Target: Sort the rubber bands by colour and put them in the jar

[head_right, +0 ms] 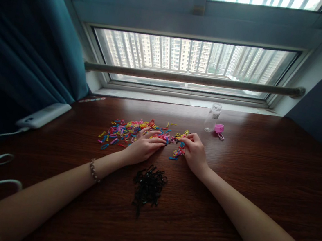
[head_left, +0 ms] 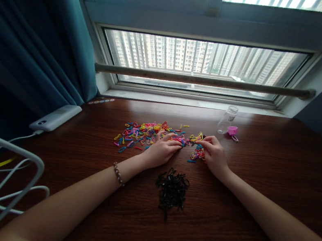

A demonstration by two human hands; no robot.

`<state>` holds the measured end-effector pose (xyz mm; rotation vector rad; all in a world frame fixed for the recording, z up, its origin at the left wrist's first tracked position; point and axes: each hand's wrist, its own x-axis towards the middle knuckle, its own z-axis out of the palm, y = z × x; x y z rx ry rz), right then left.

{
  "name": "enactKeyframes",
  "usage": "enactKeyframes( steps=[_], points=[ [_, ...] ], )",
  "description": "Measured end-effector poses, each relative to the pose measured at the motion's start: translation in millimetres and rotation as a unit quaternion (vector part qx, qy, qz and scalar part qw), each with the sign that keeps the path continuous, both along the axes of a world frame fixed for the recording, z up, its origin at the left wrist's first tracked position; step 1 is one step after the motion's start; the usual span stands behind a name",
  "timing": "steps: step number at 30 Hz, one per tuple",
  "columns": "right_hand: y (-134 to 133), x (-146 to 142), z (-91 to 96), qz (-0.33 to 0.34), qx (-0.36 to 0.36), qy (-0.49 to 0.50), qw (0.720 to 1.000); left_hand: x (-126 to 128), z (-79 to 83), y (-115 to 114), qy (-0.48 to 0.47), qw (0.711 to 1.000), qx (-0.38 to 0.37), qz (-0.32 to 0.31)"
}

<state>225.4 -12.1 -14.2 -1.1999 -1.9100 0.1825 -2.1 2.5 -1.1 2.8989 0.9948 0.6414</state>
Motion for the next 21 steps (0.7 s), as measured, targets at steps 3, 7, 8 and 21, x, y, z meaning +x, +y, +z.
enactKeyframes(
  steps=[3, 7, 8, 21],
  points=[
    [0.8, -0.3, -2.4, -0.020, -0.011, -0.035, 0.999, -1.7, -1.8, 2.2, -0.023, 1.000, 0.011, 0.004],
    [2.8, -0.6, -2.9, -0.045, -0.015, -0.051, 0.998, -3.8, -3.2, 5.6, -0.106, 0.994, 0.001, 0.028],
    [3.1, -0.6, -2.1, -0.051, -0.014, -0.043, 0.998, -3.9, -2.3, 5.9, -0.134, 0.990, -0.007, 0.036],
    [-48.7, -33.3, 27.3, 0.279, 0.018, -0.077, 0.957, -18.3, 44.7, 17.0, -0.391, 0.844, -0.364, 0.043]
  ],
)
